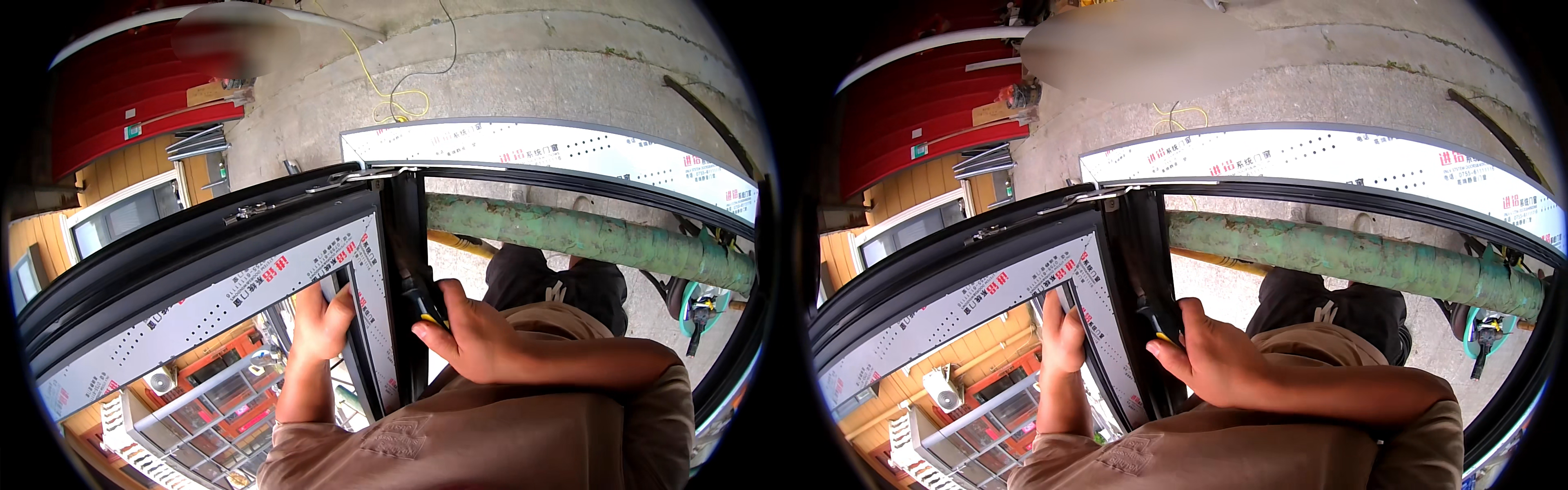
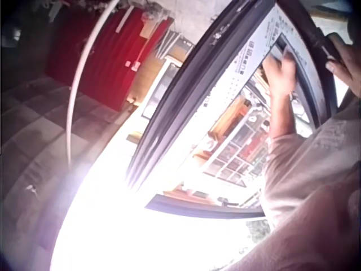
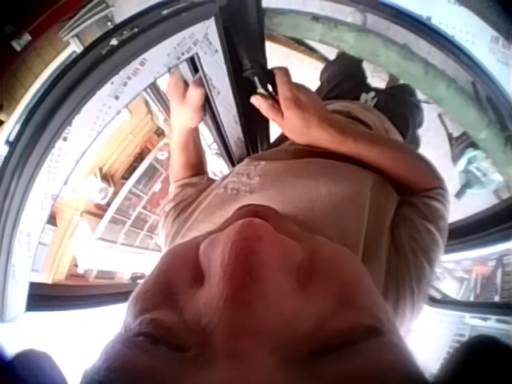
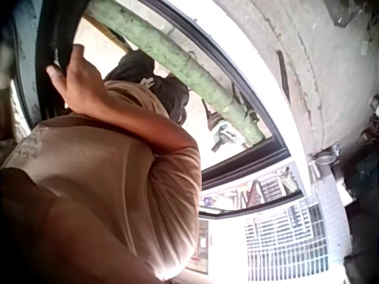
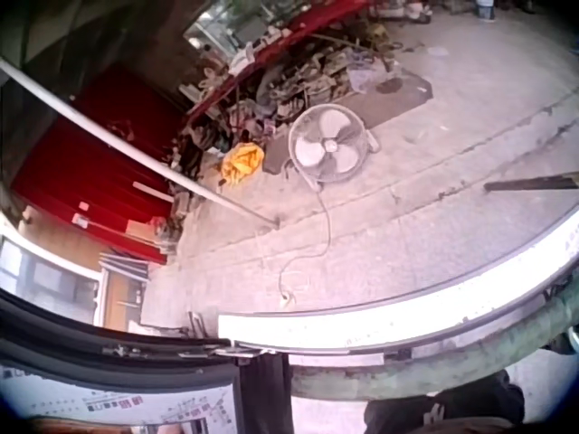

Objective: The person installs a seal and lock mechanism into a window frame using a screwdriver and pliers.

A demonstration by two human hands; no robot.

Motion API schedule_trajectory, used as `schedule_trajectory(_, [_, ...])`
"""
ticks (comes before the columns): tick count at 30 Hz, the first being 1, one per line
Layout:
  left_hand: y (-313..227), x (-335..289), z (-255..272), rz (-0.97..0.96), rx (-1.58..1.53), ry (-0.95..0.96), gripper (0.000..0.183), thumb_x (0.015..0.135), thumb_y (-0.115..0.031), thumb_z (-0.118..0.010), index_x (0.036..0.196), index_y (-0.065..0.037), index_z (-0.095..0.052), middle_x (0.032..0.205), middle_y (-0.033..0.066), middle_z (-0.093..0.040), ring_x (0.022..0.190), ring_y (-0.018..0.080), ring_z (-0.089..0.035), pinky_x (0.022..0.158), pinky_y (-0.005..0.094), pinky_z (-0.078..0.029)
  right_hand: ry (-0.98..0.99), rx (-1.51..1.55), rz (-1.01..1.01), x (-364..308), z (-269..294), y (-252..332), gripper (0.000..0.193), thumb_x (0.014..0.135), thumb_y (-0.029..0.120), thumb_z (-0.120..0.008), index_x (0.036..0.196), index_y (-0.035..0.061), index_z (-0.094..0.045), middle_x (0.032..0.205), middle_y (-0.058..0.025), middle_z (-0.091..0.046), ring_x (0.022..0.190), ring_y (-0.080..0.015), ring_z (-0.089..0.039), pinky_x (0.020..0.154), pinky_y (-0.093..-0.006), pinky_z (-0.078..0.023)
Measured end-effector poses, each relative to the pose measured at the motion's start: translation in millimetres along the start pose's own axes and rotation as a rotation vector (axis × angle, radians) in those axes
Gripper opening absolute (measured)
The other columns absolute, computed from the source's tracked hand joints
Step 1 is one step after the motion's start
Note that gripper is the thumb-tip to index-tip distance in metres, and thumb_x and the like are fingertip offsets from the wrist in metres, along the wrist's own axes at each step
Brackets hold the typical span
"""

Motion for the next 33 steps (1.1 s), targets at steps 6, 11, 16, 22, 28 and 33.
schedule_trajectory(6, [1,1,0,0.011,-0.019,-0.031,0.047,0.099,-0.013,-0.064,0.140,0.008,-0.054,0.126,0.0143,-0.068,0.113,0.0216,-0.064,0.102,0.0378,-0.050,0.028,-0.018,-0.038,16,22,8,0.056,0.106,0.043,-0.064,0.124,-0.0072,-0.045,0.070,-0.0185,-0.066,0.065,-0.0409,-0.069,0.058,-0.0491,-0.051])
schedule_trajectory(11, [2,0,0,-0.014,-0.058,-0.044,0.046,0.098,-0.012,-0.063,0.139,0.008,-0.056,0.127,0.0149,-0.068,0.115,0.0219,-0.063,0.104,0.0381,-0.049,0.110,-0.115,-0.124,-12,43,8,0.057,0.105,0.041,-0.066,0.129,-0.0075,-0.046,0.077,-0.0204,-0.069,0.067,-0.0407,-0.071,0.061,-0.0500,-0.052])
schedule_trajectory(16, [-6,5,0,-0.021,0.038,-0.049,0.049,0.094,-0.010,-0.065,0.140,0.007,-0.056,0.129,0.0173,-0.067,0.120,0.0256,-0.062,0.109,0.0399,-0.046,0.072,-0.197,-0.215,-34,74,22,0.059,0.104,0.043,-0.066,0.136,-0.0033,-0.047,0.090,-0.0226,-0.071,0.084,-0.0435,-0.073,0.074,-0.0480,-0.055])
schedule_trajectory(22, [9,6,2,-0.011,-0.035,-0.043,0.046,0.094,-0.011,-0.066,0.134,0.009,-0.059,0.121,0.0172,-0.070,0.111,0.0241,-0.065,0.103,0.0394,-0.050,-0.176,-0.595,-0.040,-64,132,63,0.063,0.101,0.035,-0.068,0.147,-0.0043,-0.052,0.124,-0.0274,-0.066,0.106,-0.0457,-0.070,0.092,-0.0486,-0.055])
schedule_trajectory(28, [-8,10,0,-0.062,0.021,-0.063,0.040,0.089,-0.009,-0.066,0.124,0.011,-0.063,0.109,0.0176,-0.074,0.100,0.0245,-0.068,0.095,0.0388,-0.053,-0.415,-0.577,-0.075,-94,180,90,0.054,0.100,0.029,-0.072,0.137,-0.0086,-0.061,0.113,-0.0304,-0.072,0.103,-0.0450,-0.073,0.093,-0.0424,-0.056])
schedule_trajectory(33, [-2,7,0,-0.050,0.083,-0.026,0.042,0.099,-0.023,-0.059,0.129,0.006,-0.065,0.117,0.0111,-0.072,0.105,0.0179,-0.063,0.094,0.0344,-0.050,-0.446,-0.389,-0.128,-102,203,95,0.048,0.100,0.027,-0.074,0.132,-0.0075,-0.065,0.103,-0.0151,-0.075,0.090,-0.0186,-0.069,0.084,-0.0324,-0.054])
Point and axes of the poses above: each hand's wrist, its own x-axis towards the middle knuckle, its own z-axis out of the back of the hand, y = z × x, the point moved 8 cm from there along x, towards the middle knuckle
